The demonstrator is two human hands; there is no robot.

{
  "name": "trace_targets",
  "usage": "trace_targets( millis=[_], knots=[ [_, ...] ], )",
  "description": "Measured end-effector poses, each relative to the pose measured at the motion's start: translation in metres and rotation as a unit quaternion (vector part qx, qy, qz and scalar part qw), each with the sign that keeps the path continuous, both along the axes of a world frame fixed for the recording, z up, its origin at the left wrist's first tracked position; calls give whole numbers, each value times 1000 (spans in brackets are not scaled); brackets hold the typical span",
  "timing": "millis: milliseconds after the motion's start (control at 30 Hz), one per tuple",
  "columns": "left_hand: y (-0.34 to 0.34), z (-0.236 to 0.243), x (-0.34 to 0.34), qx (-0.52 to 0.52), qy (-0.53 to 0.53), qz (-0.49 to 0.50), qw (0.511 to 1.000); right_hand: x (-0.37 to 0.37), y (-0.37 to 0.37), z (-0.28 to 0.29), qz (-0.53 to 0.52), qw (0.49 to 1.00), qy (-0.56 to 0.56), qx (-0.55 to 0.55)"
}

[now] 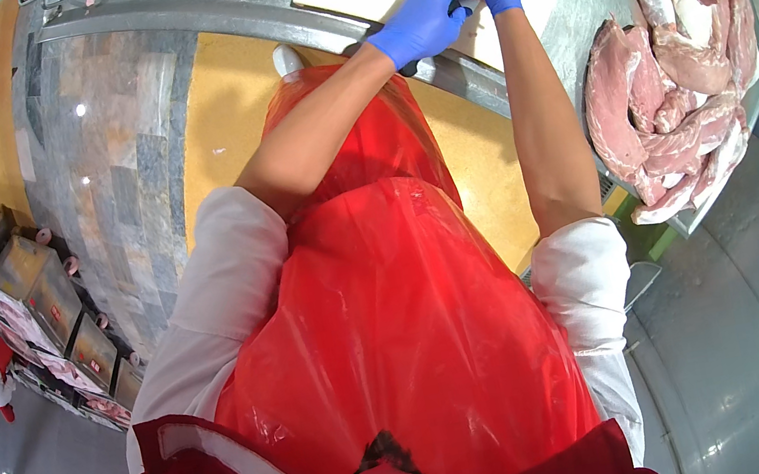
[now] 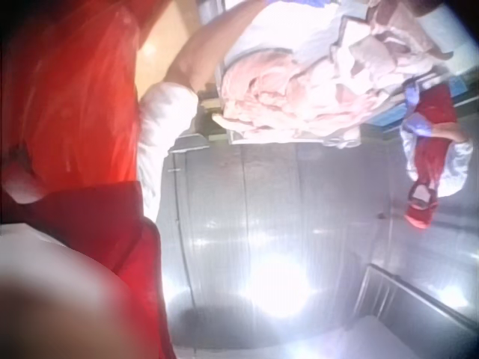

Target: The person cuts large pieces of raw meat into smaller portions using a knife on a cutting board. They repeatedly pick up meat, slice it, and place the cut pieces into a metal tray. The person also sharpens the knife with a honing steel during the process.

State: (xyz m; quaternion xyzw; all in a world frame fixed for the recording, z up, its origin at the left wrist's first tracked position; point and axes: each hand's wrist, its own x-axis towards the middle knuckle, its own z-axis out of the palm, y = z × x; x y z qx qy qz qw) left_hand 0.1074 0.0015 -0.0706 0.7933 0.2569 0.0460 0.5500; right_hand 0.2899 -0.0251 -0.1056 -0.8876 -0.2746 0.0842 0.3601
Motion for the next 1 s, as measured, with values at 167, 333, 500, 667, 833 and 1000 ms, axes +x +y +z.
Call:
trace_targets(
  millis=[167,333,500,667,833,1000],
  knots=[
    [-19,12,-49,-43,-22,-29,998,-2,-1,1,-27,999,-27,-26],
    [-16,47,-114,-76,81,-110,988,3,1,-3,-16,999,-28,-42],
    [43,77,-173,-64,5,-165,984,1,-3,17,33,997,18,-72],
    [92,163,-188,-139,308,-154,928,-2,-21,54,42,985,30,-164],
    [94,147,-202,-154,184,-34,970,15,-37,60,-9,994,29,-107],
    [82,142,-166,-127,92,26,987,68,-96,8,-162,818,489,255]
  ],
)
